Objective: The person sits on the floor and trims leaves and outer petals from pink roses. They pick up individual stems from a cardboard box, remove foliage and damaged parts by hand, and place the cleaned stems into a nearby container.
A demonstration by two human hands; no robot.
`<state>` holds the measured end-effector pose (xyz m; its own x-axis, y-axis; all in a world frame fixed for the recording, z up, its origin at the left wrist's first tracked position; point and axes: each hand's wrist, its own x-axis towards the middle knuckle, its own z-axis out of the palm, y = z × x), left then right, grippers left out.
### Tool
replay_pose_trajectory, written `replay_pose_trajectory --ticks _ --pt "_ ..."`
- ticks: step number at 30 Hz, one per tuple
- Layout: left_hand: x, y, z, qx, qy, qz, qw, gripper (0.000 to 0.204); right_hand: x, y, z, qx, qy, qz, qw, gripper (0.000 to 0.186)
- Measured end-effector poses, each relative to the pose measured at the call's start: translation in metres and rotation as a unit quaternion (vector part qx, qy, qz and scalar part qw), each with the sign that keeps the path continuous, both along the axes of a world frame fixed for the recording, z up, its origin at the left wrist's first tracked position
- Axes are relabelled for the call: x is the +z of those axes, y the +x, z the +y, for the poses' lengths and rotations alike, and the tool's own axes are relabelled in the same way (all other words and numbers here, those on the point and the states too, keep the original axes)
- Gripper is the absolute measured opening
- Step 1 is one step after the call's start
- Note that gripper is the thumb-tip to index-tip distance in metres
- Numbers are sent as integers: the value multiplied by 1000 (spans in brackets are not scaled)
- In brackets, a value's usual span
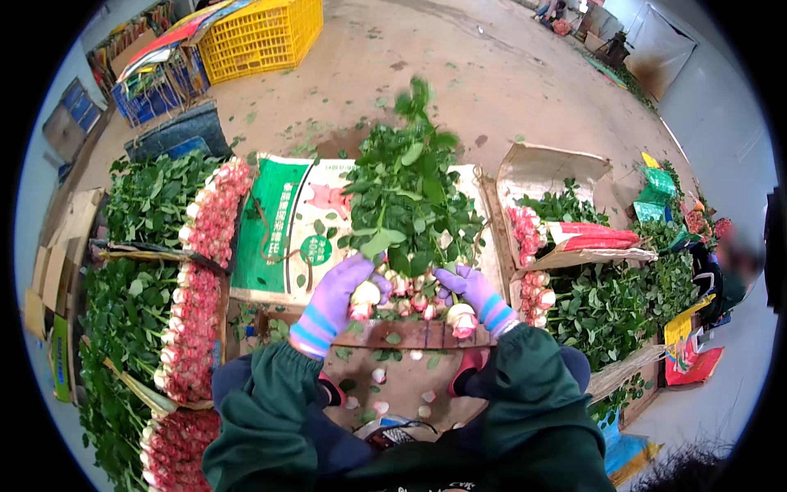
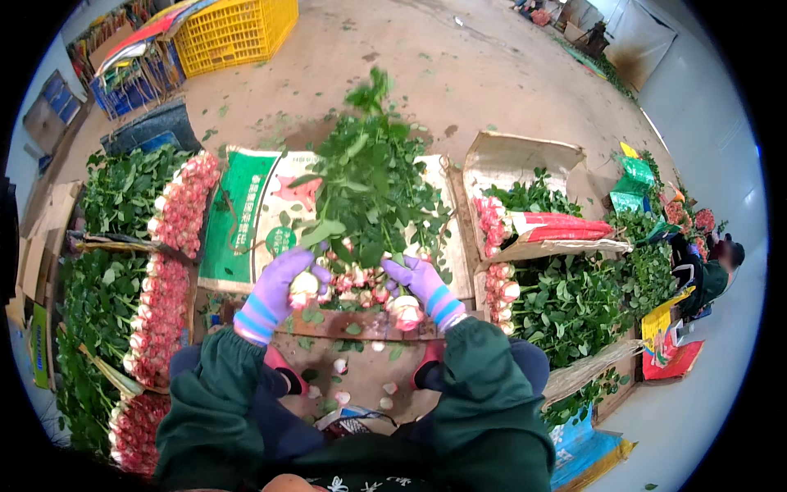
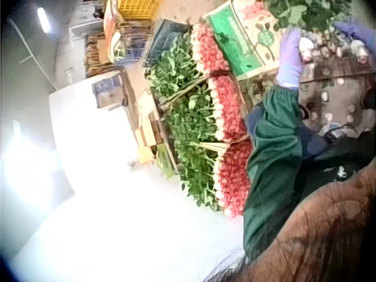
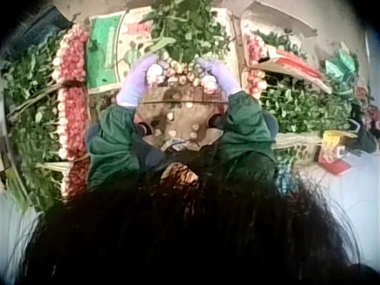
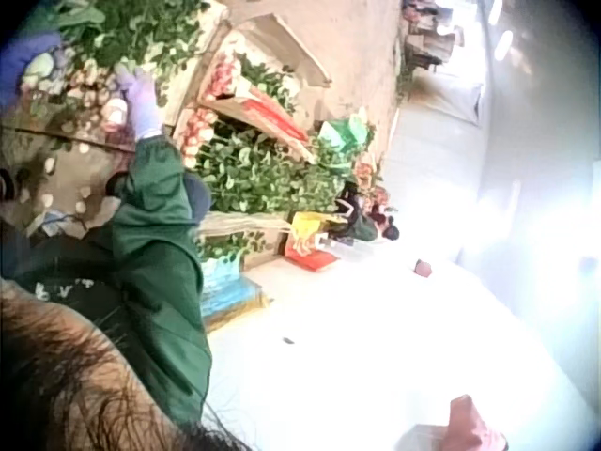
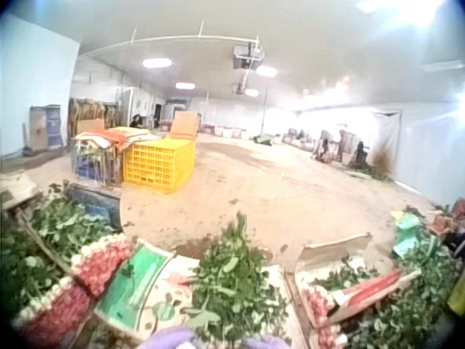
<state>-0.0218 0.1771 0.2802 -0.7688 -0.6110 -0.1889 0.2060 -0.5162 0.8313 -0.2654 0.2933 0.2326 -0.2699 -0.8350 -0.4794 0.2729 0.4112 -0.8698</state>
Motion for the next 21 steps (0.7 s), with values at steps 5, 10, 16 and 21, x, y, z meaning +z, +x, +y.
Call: replay_pose_trajectory --ticks 5,10,16,21 --pt "-21 -25 -9 19 -158 -74 984 31 55 41 42 62 -11 -64 996 23" --pt "0 -29 -19 59 -184 -28 981 33 60 65 44 20 -11 -118 993 19" --pt "35 -41 1 45 -119 17 992 39 24 37 25 -21 -12 -64 998 28" --pt "25 -54 -15 43 -141 -82 986 40 47 23 22 -68 -130 -157 977 29"
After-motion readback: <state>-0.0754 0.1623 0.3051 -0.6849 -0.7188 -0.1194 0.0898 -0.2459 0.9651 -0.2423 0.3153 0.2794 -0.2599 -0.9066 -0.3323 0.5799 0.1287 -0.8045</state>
